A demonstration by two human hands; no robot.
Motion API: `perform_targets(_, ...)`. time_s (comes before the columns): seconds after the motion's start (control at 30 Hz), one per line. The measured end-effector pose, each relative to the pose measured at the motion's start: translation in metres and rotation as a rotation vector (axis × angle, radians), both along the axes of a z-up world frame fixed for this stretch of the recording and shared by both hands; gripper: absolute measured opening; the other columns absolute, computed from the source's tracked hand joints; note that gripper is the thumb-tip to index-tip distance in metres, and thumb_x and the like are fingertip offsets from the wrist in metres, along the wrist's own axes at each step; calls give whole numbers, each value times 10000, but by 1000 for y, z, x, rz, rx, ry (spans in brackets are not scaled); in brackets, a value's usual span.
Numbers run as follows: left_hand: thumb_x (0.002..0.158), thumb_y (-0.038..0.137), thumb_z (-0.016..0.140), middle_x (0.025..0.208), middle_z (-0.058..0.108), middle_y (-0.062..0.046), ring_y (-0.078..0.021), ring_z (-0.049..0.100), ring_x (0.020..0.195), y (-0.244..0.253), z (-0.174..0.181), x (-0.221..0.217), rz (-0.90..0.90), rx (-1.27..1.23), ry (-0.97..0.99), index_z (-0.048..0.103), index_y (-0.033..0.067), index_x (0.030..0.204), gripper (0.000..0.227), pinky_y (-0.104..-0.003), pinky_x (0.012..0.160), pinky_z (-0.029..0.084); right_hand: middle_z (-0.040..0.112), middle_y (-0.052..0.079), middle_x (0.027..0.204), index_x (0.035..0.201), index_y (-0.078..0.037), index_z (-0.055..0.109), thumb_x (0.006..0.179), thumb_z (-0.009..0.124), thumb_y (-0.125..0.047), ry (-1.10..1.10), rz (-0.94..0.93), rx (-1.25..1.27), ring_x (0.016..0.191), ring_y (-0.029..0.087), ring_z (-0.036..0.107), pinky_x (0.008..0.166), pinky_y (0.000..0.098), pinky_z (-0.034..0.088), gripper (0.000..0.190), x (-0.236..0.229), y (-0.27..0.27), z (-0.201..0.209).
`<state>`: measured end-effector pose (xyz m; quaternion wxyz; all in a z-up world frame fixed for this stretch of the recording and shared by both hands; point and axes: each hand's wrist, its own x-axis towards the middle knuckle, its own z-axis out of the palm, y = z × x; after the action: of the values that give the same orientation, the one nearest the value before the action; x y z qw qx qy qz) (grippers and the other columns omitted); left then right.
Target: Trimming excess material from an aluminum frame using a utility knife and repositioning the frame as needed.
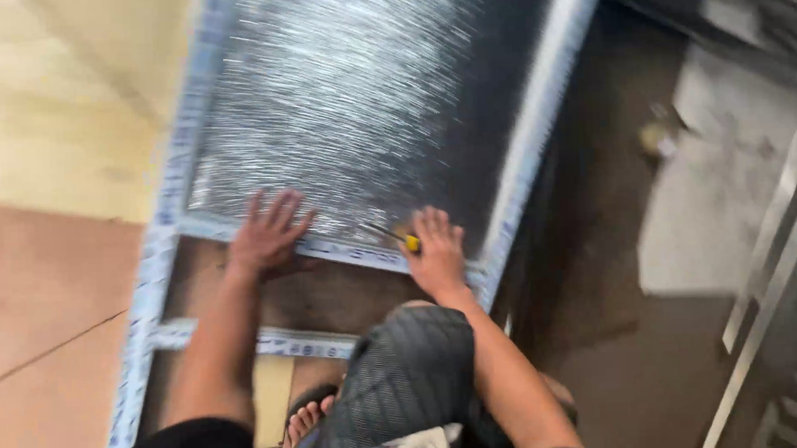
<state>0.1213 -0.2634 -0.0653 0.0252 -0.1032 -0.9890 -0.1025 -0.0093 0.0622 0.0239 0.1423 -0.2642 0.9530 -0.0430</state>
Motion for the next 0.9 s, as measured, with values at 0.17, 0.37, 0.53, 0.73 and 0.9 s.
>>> perform_targets(0.17, 667, 1029, 425, 1668, 360, -39, -236, 289, 1568, -2, 54, -15, 60, -143, -388, 299, 401, 1582, 1116, -616, 1300, 160, 380, 221, 1620, 1565, -108, 423, 981, 518, -614, -120, -136, 34, 1517, 435, 316, 1134, 720, 289, 779, 6, -24, 18)
perform_targets(0.37, 629, 860, 599, 1560, 576, -162, -349, 524, 1465, 3, 38, -9, 128, 36, -51, 509, 266, 1539, 1090, -670, 1251, 283, 219, 178, 1705, 1618, -247, 330, 911, 667, -493, -140, 61, 22, 1573, 464, 150, 1131, 810, 177, 821, 24, -36, 20)
perform_targets(0.53, 677, 1072, 160, 1726, 144, -6, -220, 175, 1564, -5, 40, -17, 2, -450, -421, 76, 395, 1632, 1174, -591, 1280, 19, 62, 43, 1724, 1638, -203, 114, 1002, 192, -630, -539, -62, 154, 1588, 289, 6, 1220, 677, 29, 770, -2, -40, 63)
perform_targets(0.73, 657, 1104, 143, 1727, 159, -2, -201, 188, 1558, -5, 37, -15, 8, -461, -360, 72, 385, 1645, 1225, -581, 1286, 17, 60, 65, 1721, 1634, -154, 126, 1014, 221, -606, -544, -117, 139, 1585, 293, 29, 1237, 631, 22, 772, -2, -30, 64)
perform_targets(0.9, 668, 1101, 143, 1726, 189, -1, -210, 205, 1563, -5, 41, -15, 20, -436, -331, 106, 394, 1650, 1211, -577, 1293, 25, 96, 64, 1719, 1633, -143, 144, 1013, 227, -603, -518, -136, 151, 1586, 286, 50, 1235, 629, 50, 776, 1, -29, 62)
